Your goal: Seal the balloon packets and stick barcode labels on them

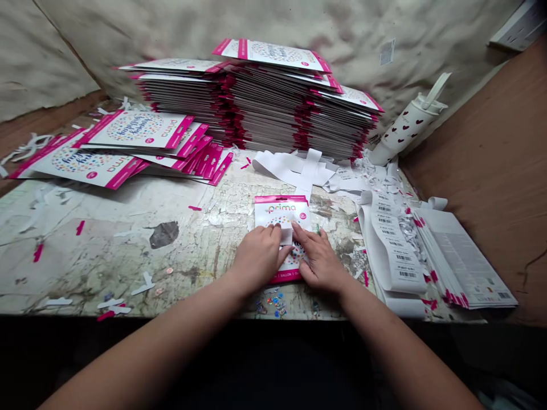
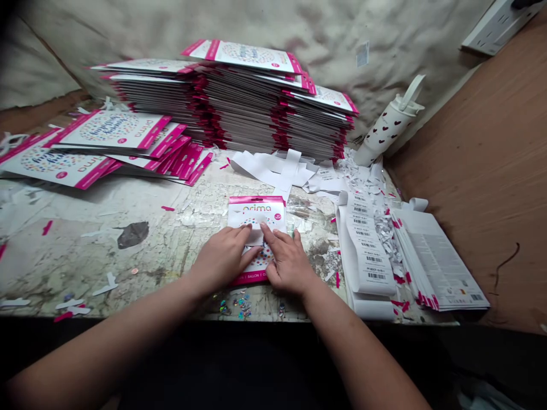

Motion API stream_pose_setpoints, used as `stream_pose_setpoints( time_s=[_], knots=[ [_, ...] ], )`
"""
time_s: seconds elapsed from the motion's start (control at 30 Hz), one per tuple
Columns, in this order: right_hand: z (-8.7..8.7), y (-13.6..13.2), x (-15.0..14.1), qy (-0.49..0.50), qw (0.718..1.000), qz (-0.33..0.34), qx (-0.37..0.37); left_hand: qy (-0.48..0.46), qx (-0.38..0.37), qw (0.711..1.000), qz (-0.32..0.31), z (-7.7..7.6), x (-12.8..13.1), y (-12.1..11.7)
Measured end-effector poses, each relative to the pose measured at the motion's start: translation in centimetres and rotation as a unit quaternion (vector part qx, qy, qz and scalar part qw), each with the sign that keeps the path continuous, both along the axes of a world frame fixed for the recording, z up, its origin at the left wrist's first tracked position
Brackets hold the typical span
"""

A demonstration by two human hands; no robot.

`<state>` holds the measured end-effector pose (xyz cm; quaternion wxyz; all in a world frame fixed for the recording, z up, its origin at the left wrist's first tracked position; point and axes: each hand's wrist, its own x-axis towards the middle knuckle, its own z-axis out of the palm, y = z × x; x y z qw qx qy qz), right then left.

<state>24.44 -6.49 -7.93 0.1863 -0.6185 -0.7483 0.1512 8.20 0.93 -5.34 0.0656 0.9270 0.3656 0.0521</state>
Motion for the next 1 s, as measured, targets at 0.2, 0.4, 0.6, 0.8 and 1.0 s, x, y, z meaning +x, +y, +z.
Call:
stream_pose_setpoints(
  time_s=[0.2, 0.4, 0.6, 0.8, 1.0],
  knots=[
    [0.1, 0.0, 0.0, 0.022, 1.000, 0.002, -0.003, 0.057, 0.011, 0.998, -0.006, 1.6, 1.2, 0.8],
    [0.1, -0.1, 0.0, 0.035, 0.999, -0.003, -0.007, 0.051, 0.024, 0.998, 0.007, 0.8, -0.8, 1.0],
    [0.0, 0.0, 0.1, 0.043, 0.999, 0.000, -0.012, -0.038, 0.147, 0.988, 0.035, -0.4, -1.4, 1.3],
    [0.0, 0.1, 0.1, 0.034, 0.999, -0.001, -0.003, -0.022, 0.174, 0.983, -0.051, -1.2, 0.2, 0.9],
    [-0.2, 0.1, 0.1, 0.029, 1.000, -0.001, 0.002, -0.018, 0.151, 0.986, -0.064, -1.7, 0.9, 1.0]
  ],
)
